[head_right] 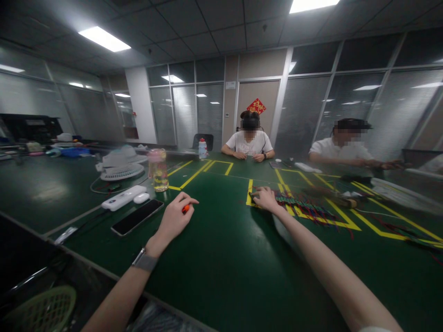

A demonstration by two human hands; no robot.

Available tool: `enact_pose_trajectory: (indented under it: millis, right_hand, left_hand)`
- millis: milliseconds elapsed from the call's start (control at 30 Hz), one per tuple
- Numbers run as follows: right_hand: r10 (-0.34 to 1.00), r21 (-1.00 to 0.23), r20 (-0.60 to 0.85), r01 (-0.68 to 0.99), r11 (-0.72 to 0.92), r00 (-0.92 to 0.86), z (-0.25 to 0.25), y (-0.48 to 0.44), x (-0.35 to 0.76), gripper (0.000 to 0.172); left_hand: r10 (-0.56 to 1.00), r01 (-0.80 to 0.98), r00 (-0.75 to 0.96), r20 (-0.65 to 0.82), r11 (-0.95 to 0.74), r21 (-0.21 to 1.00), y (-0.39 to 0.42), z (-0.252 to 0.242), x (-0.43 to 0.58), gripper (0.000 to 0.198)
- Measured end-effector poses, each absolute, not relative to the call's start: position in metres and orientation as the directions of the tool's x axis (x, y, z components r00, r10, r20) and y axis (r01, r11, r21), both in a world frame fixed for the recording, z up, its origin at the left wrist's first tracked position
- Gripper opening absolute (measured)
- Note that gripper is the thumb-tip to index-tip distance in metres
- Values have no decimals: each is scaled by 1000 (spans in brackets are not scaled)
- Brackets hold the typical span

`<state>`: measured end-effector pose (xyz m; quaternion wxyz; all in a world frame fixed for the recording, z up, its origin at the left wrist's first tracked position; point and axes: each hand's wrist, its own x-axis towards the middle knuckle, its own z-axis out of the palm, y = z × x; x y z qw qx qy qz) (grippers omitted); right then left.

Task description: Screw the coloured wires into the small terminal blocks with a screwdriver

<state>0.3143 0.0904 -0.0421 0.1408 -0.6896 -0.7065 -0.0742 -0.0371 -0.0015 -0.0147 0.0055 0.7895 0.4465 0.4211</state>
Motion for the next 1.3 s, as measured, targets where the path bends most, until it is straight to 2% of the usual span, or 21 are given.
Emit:
enact_pose_trajectory:
  millis: [200, 367, 467, 600, 667, 767, 933, 1033, 1300]
  right_hand:
    - [945, -201, 300, 959, 199, -134, -39, 88, 272, 26]
    - [892, -275, 312, 868, 414, -326, -46, 61, 214, 28]
    - [744, -327, 383, 672, 664, -548, -50, 28, 184, 28]
    - [600, -361, 416, 481, 799, -684, -49, -16, 168, 28]
    - [578, -383, 401, 443, 810, -710, -48, -30, 167, 29]
    - [625, -453, 408, 446, 772, -666, -51, -37, 167, 26]
    - [768, -628, 428, 454, 632, -476, -63, -31, 162, 14]
    - [784, -663, 411, 438, 607, -465, -65, -30, 160, 14]
    - [802, -724, 376, 393, 567, -464, -68, -28, 163, 14]
  left_hand:
    - [709, 686, 245, 661, -609, 399, -2, -14, -37, 22]
    - [689, 682, 231, 687, -618, 391, -7, -9, -35, 28]
    - [650, 626, 214, 729, -664, 408, -10, -2, -32, 36]
    - [577, 513, 74, 814, -721, 465, -13, 13, -22, 32]
    - [592, 387, -35, 805, -735, 557, -13, 21, -12, 28]
    - [682, 62, -36, 730, -728, 683, -13, 27, 5, 23]
    - [771, -211, -107, 628, -634, 744, -13, 17, 23, 18]
    - [795, -274, -115, 596, -602, 750, -17, 7, 24, 20]
    - [790, -233, -66, 610, -607, 760, -22, -2, 26, 20]
